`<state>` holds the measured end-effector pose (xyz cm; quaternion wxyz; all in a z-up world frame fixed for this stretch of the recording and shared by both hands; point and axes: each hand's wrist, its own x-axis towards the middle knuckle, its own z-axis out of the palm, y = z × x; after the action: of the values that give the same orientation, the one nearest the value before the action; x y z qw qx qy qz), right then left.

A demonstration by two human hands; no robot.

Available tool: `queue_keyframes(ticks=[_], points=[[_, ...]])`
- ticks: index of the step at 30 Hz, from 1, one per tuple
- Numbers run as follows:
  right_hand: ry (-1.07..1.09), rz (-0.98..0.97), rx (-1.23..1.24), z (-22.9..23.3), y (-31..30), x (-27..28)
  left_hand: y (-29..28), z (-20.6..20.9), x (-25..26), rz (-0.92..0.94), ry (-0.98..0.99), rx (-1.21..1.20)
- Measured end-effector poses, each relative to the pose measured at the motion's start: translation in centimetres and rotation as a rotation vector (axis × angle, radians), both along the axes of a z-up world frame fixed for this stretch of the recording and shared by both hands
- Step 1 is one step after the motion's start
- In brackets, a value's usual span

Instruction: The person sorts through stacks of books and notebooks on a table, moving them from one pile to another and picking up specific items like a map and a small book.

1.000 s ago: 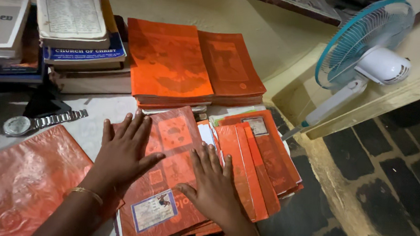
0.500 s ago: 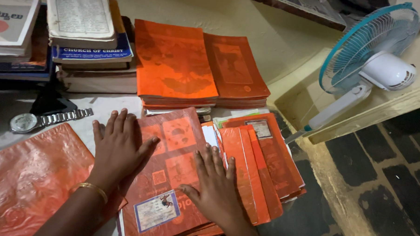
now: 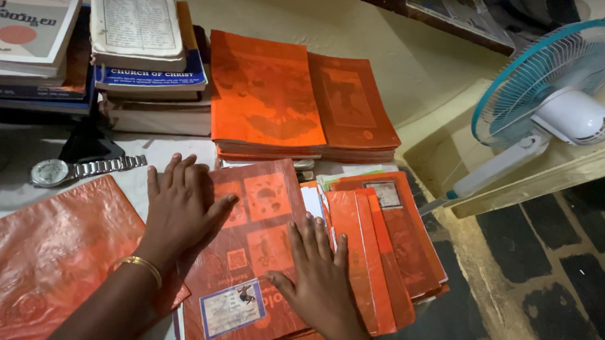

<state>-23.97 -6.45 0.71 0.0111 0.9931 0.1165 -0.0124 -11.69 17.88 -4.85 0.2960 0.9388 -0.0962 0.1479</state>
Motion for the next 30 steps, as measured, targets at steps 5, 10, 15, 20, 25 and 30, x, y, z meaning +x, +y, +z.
queue_keyframes(ticks=[5,10,15,20,25,30], points=[[-0.012,0.004,0.002,0.2,0.1,-0.1,-0.1,0.2,-0.2,0.006,0.018,-0.014],[-0.001,0.009,0.007,0.2,0.1,-0.1,0.0,0.3,-0.1,-0.002,-0.001,-0.004],[0.010,-0.001,0.027,0.1,0.0,0.0,0.0,0.5,-0.2,-0.009,-0.018,-0.043],[-0.028,0.028,0.022,-0.2,-0.3,-0.2,-0.1,1.3,-0.7,0.000,-0.052,-0.084],[-0.034,0.039,-0.012,-0.7,-0.6,-0.1,0.3,1.0,-0.2,-0.021,-0.218,-0.092],[-0.014,0.020,-0.007,-0.8,-0.6,0.0,0.4,0.5,0.1,-0.021,-0.274,-0.113]])
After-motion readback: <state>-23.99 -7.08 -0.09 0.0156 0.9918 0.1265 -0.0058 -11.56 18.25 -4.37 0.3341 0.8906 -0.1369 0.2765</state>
